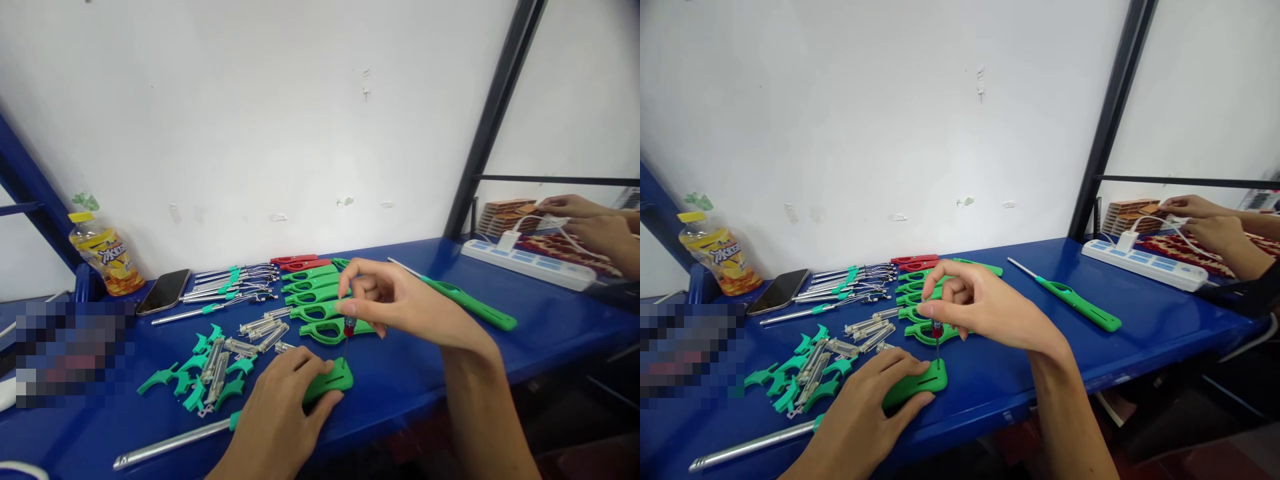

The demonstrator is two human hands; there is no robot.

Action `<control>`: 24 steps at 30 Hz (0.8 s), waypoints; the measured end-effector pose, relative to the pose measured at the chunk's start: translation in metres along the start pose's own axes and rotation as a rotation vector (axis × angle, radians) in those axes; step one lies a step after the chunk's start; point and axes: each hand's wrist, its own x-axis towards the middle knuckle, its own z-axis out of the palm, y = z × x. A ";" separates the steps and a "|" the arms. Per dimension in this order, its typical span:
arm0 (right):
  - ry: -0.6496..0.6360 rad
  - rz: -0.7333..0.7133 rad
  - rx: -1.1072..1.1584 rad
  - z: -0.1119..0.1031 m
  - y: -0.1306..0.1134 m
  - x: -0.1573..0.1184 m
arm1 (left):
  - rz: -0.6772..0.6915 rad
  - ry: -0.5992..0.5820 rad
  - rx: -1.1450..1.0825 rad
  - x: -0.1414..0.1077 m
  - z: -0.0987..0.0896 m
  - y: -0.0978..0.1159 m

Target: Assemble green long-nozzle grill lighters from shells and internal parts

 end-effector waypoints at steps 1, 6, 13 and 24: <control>-0.019 -0.017 -0.028 -0.001 -0.001 -0.001 | 0.002 0.005 0.003 0.000 0.000 0.001; -0.109 -0.048 -0.022 -0.001 -0.005 -0.002 | 0.015 0.016 0.015 -0.002 0.002 -0.001; 0.031 -0.003 0.013 0.002 0.000 -0.001 | 0.029 0.020 0.017 -0.001 0.001 -0.002; -0.050 -0.042 -0.052 0.001 -0.003 0.000 | 0.038 0.012 0.018 -0.003 0.002 -0.003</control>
